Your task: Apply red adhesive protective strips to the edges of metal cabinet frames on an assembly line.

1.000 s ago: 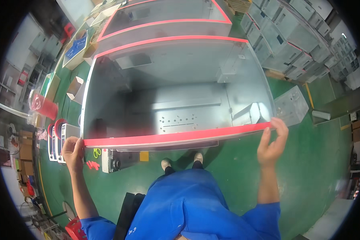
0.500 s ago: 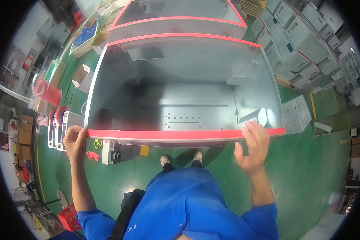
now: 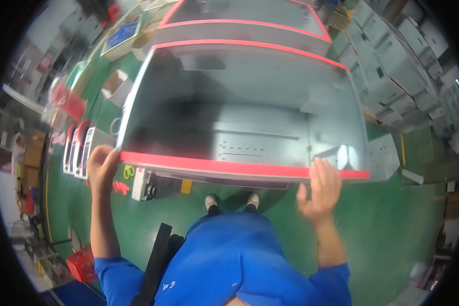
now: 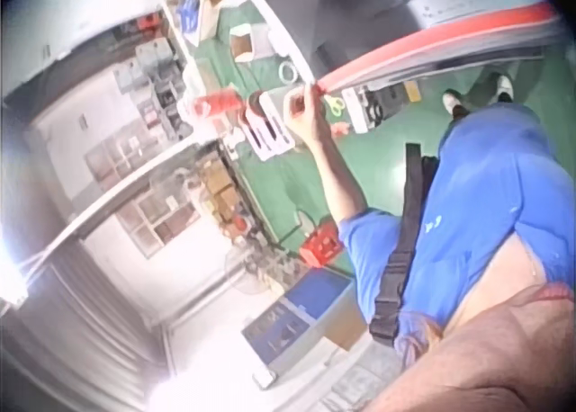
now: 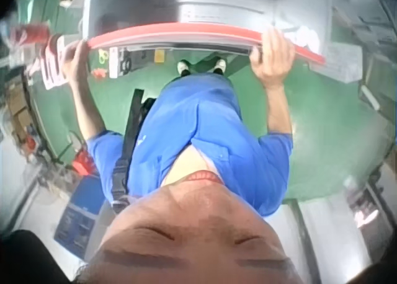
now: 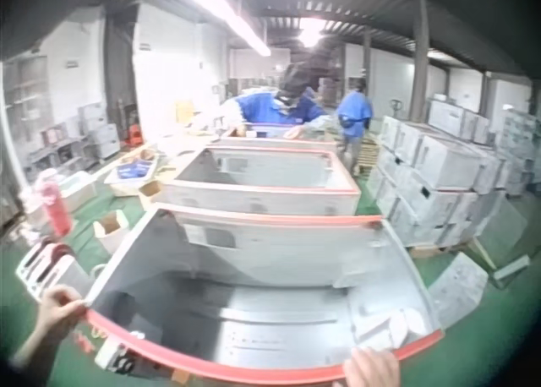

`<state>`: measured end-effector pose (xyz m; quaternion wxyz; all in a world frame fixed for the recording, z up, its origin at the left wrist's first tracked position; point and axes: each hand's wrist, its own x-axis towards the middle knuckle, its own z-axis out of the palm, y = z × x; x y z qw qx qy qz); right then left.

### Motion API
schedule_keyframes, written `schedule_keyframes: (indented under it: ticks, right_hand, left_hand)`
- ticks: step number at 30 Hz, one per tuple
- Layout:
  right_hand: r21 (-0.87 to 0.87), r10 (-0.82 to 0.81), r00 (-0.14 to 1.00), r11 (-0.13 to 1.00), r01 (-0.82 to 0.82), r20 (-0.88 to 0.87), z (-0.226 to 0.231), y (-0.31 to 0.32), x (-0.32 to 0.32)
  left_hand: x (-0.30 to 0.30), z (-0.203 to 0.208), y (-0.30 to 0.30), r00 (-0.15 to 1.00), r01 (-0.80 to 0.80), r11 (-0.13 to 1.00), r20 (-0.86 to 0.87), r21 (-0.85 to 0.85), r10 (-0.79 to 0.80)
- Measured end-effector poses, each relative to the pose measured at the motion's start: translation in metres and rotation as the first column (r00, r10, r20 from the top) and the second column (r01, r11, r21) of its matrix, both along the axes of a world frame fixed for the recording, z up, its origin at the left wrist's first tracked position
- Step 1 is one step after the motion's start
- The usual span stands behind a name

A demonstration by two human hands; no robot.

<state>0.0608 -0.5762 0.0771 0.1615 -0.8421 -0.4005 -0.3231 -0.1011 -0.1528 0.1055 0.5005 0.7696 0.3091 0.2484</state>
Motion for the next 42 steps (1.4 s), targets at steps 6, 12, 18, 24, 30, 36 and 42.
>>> schedule_keyframes:
  ticks: [6, 12, 18, 24, 30, 36, 42]
  right_hand:
    - [0.003, 0.006, 1.0, 1.0, -0.006, 0.006, -0.003, 0.002, -0.001]
    - [-0.004, 0.006, 1.0, 1.0, -0.006, -0.001, -0.003, 0.003, -0.003]
    - [-0.018, 0.01, 1.0, 1.0, -0.011, -0.016, -0.001, 0.003, -0.004]
    - [-0.009, 0.016, 1.0, 1.0, -0.016, -0.017, 0.0, 0.004, -0.004]
    - [-0.018, 0.015, 1.0, 1.0, -0.015, -0.019, 0.0, 0.003, -0.004]
    - [0.016, 0.036, 0.999, 0.999, -0.036, -0.021, 0.007, 0.018, -0.012]
    - [0.015, 0.209, 0.972, 0.978, -0.208, -0.107, 0.021, 0.071, -0.021]
  left_hand:
    - [0.003, 0.0, -0.004, 0.993, 0.025, 0.995, 0.119, -0.094, -0.013]
    - [0.003, 0.002, -0.006, 0.995, 0.039, 0.999, 0.09, -0.033, -0.036]
    - [0.003, 0.008, -0.016, 0.996, 0.017, 0.999, 0.092, -0.051, -0.012]
    - [0.001, 0.002, -0.009, 0.985, 0.085, 0.996, 0.152, -0.017, -0.081]
    - [0.001, 0.002, -0.009, 0.984, 0.096, 0.995, 0.154, -0.033, -0.09]
    - [0.001, 0.001, -0.009, 0.981, 0.107, 0.993, 0.169, -0.042, -0.098]
    - [-0.001, 0.0, -0.007, 0.978, 0.119, 0.992, 0.178, -0.036, -0.111]
